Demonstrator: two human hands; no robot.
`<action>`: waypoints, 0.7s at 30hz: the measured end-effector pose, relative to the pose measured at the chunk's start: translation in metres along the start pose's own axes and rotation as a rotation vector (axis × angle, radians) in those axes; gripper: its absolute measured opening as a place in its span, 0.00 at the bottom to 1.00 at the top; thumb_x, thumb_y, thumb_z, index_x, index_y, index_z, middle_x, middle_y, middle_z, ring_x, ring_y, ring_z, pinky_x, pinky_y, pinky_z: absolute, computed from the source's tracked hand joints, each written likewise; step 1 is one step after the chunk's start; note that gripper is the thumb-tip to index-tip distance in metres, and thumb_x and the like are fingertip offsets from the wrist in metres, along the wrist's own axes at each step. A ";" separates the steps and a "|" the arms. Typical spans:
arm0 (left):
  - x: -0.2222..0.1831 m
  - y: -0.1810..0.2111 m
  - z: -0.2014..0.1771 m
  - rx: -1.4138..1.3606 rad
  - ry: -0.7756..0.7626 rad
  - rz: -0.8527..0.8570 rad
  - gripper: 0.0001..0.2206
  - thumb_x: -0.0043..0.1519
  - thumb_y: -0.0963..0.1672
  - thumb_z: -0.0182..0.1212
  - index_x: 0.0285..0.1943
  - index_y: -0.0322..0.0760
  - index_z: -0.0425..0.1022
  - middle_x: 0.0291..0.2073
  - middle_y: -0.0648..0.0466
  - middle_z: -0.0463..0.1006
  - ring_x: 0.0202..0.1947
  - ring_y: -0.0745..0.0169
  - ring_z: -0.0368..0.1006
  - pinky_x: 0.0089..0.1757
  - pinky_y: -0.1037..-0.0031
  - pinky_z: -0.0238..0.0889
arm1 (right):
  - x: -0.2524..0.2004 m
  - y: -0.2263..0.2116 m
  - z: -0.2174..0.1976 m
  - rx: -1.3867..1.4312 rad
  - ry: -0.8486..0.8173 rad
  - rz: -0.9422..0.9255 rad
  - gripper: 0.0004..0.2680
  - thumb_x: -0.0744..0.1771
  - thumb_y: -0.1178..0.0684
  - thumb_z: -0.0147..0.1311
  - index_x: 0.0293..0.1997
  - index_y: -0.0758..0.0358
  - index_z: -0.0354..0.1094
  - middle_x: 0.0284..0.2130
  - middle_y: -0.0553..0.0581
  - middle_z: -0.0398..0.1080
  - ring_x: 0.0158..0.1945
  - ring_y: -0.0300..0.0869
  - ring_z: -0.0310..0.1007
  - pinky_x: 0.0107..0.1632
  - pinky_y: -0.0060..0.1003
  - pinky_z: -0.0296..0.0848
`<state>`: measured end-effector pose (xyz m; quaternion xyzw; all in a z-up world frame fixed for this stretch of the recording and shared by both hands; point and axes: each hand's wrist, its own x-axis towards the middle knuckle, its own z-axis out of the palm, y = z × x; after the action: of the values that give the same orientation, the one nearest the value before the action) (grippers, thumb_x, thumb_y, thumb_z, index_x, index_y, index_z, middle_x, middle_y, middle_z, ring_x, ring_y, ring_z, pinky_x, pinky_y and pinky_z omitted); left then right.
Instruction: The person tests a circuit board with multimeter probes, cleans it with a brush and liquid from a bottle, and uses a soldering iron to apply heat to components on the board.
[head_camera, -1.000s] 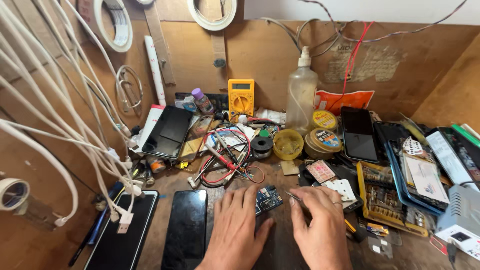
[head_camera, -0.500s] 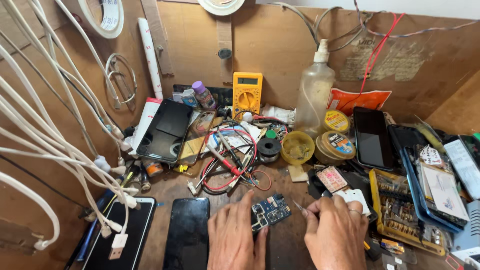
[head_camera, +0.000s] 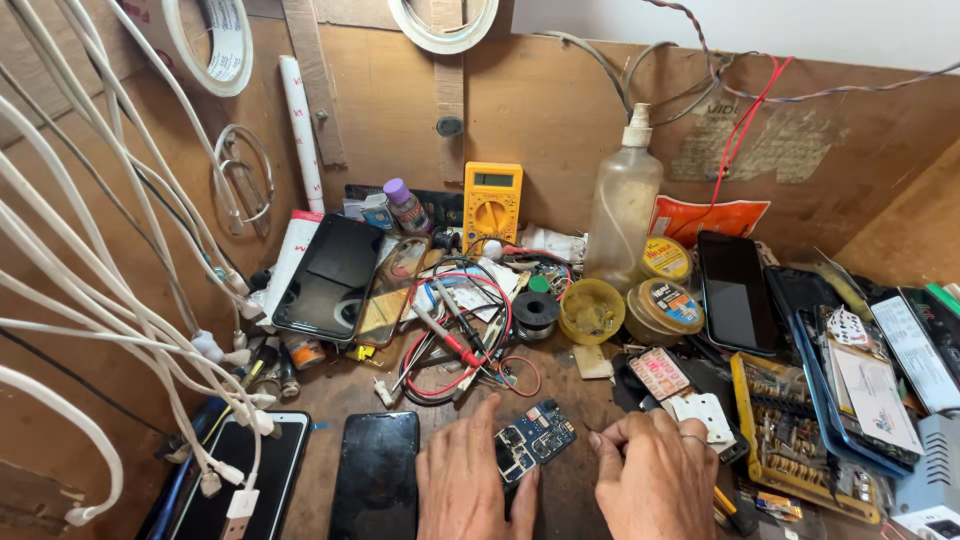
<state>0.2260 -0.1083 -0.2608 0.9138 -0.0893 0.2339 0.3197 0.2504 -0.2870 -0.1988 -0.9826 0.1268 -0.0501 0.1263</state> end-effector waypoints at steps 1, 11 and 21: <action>0.002 0.003 -0.002 0.000 0.010 0.025 0.41 0.49 0.47 0.72 0.70 0.28 0.58 0.52 0.40 0.71 0.51 0.40 0.66 0.49 0.50 0.56 | -0.001 0.000 -0.001 0.011 0.040 -0.034 0.07 0.61 0.46 0.65 0.37 0.52 0.78 0.38 0.50 0.74 0.51 0.48 0.67 0.57 0.48 0.65; 0.008 0.019 -0.021 -0.119 0.001 -0.064 0.40 0.44 0.42 0.75 0.68 0.34 0.61 0.49 0.44 0.72 0.53 0.39 0.66 0.50 0.49 0.54 | -0.021 0.026 0.014 0.784 -0.004 0.102 0.05 0.63 0.57 0.66 0.40 0.61 0.81 0.27 0.52 0.82 0.30 0.32 0.78 0.35 0.30 0.75; 0.006 0.021 -0.021 -0.233 -0.066 -0.113 0.39 0.47 0.39 0.71 0.70 0.33 0.57 0.51 0.43 0.71 0.52 0.42 0.68 0.52 0.52 0.57 | -0.011 0.023 -0.001 0.972 0.050 0.093 0.09 0.65 0.60 0.59 0.49 0.60 0.80 0.37 0.54 0.82 0.36 0.35 0.79 0.39 0.29 0.76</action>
<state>0.2170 -0.1112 -0.2323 0.8813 -0.0749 0.1734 0.4331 0.2341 -0.3055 -0.2042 -0.8017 0.1354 -0.1213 0.5694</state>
